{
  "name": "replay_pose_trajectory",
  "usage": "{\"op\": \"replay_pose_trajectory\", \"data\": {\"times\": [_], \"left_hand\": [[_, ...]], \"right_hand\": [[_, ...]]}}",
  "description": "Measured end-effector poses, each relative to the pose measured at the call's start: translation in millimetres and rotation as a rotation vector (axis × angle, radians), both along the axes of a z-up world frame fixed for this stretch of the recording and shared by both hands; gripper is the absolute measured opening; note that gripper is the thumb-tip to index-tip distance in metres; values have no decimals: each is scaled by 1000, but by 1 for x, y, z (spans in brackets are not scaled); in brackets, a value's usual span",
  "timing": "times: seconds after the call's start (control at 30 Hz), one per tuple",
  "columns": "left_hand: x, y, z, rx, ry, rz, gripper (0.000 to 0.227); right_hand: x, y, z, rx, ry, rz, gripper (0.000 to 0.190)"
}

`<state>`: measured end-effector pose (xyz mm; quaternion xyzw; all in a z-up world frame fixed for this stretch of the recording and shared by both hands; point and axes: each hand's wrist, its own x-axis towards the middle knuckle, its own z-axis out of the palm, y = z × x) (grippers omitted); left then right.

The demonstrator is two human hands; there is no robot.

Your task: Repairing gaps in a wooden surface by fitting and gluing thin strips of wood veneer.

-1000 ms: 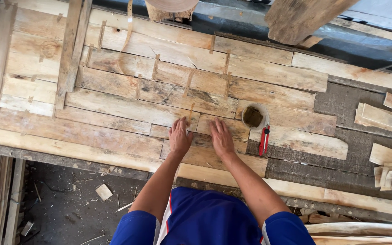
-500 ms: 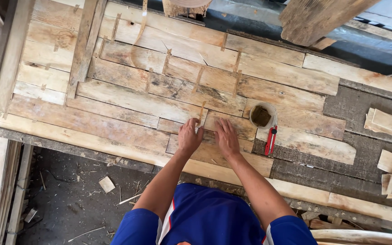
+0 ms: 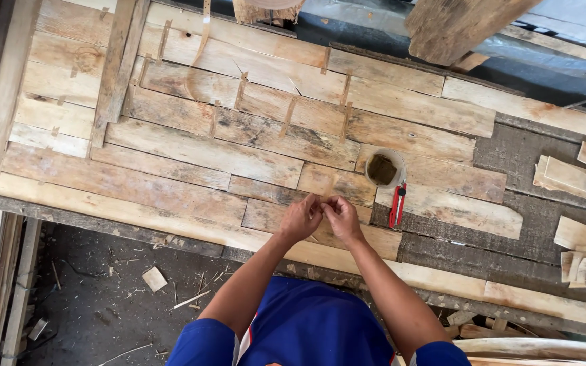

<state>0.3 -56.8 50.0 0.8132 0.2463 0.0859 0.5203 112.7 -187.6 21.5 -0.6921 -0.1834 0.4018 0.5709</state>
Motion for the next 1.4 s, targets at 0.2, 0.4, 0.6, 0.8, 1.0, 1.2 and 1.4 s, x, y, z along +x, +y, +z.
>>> {"op": "replay_pose_trajectory", "data": {"times": [0.2, 0.4, 0.6, 0.8, 1.0, 1.2, 1.4], "left_hand": [[12, -16, -30, -87, 23, 146, 23], [22, -15, -15, -151, 114, 65, 32], [35, -31, -40, -176, 71, -19, 28], [59, -46, -20, -260, 114, -12, 31], [92, -62, -33, -382, 150, 13, 35], [132, -68, -37, -174, 150, 19, 35], [161, -64, -48, -80, 325, 118, 33]], "right_hand": [[-3, -11, -8, -25, -279, -37, 7], [12, -23, -18, -5, -247, -152, 14], [35, -36, -29, 70, -190, -211, 14], [57, -42, -7, 114, -202, -292, 18], [88, -53, -2, 51, -220, -375, 26], [116, -50, 23, -243, -369, -416, 63], [154, -55, 5, -506, -626, -411, 83]]}}
